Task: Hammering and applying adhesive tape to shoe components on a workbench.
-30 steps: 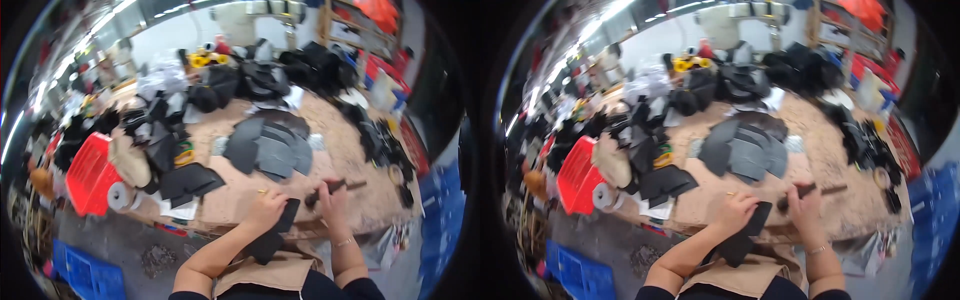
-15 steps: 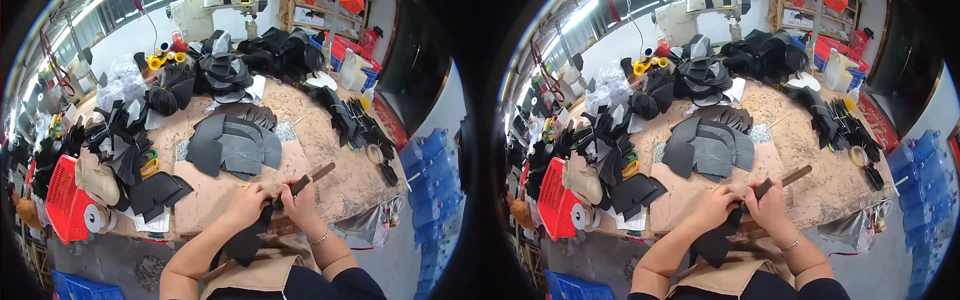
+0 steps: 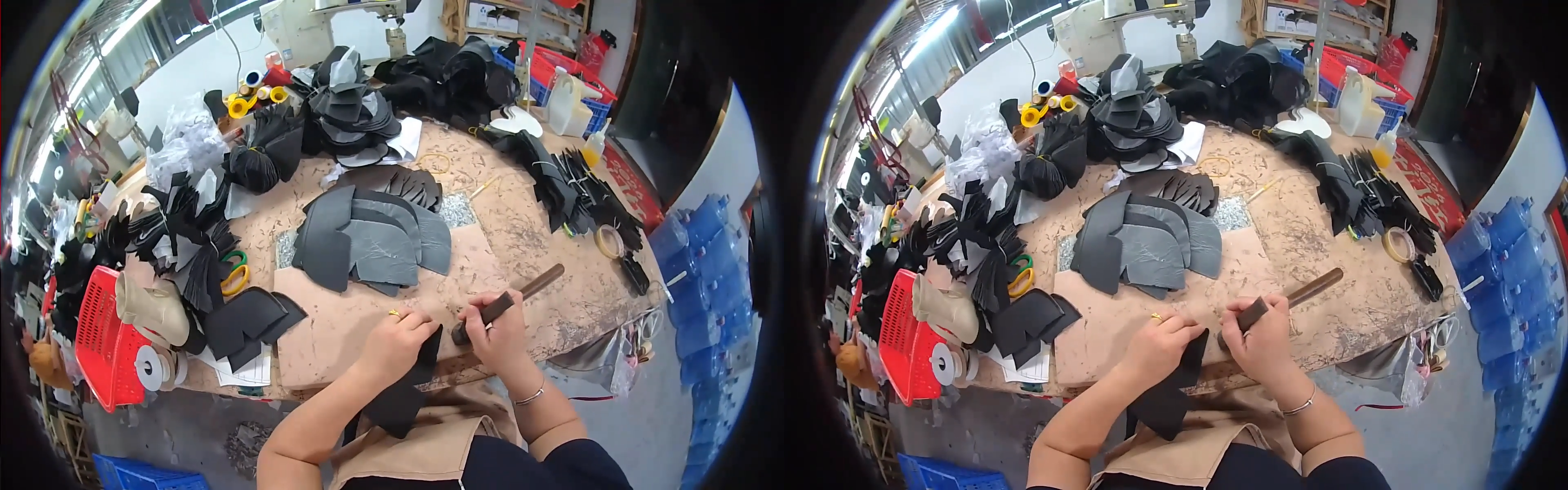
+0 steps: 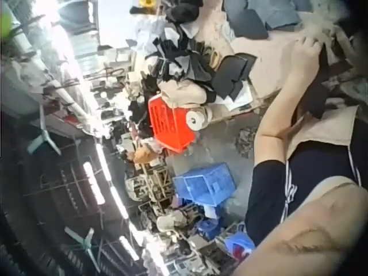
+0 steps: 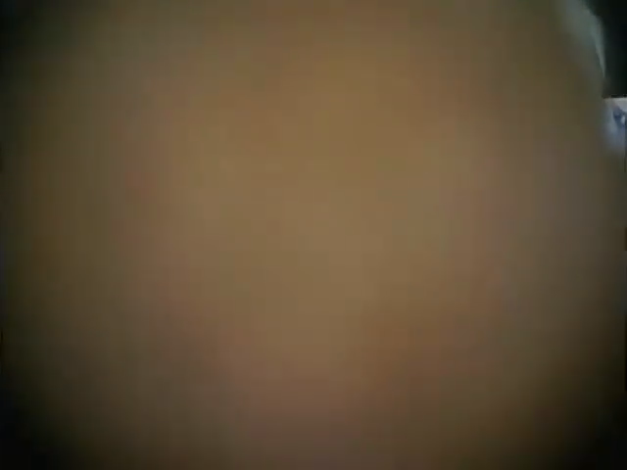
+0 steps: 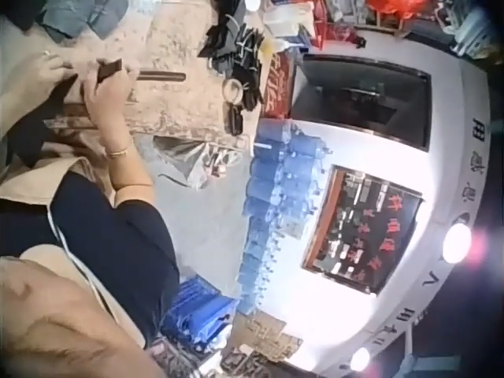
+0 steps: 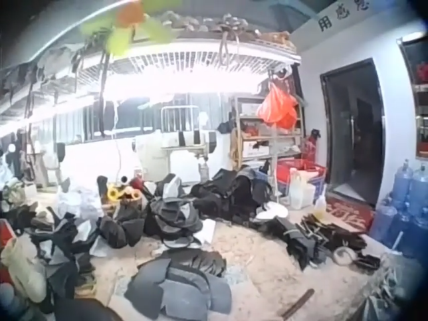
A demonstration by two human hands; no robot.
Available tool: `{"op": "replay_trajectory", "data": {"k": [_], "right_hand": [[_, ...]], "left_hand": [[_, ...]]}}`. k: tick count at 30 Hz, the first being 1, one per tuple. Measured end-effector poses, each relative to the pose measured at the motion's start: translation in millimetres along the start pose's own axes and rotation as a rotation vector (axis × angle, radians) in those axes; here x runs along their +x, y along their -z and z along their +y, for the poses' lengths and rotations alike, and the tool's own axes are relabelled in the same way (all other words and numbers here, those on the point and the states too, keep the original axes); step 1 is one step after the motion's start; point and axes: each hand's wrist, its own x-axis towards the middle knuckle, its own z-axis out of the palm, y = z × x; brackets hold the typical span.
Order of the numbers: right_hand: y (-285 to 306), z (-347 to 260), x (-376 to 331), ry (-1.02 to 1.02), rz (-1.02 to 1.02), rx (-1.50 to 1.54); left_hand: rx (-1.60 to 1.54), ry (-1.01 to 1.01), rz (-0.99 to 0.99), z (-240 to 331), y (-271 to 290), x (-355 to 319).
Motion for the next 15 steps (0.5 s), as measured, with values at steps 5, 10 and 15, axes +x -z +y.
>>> {"op": "replay_trajectory", "data": {"k": [5, 10, 15], "right_hand": [[0.6, -0.2, 2.8, 0.104, -0.121, -0.180], [-6.6, 1.1, 15.6, 0.264, -0.055, -0.166], [-4.5, -8.9, 25.5, 0.249, -0.080, -0.154]], "left_hand": [[0.076, -0.114, -0.062, -3.1, 5.5, -2.0], [0.145, -0.134, -0.060, 1.3, 5.8, -4.4], [0.156, -0.138, -0.072, 2.2, 7.4, -1.6]]}}
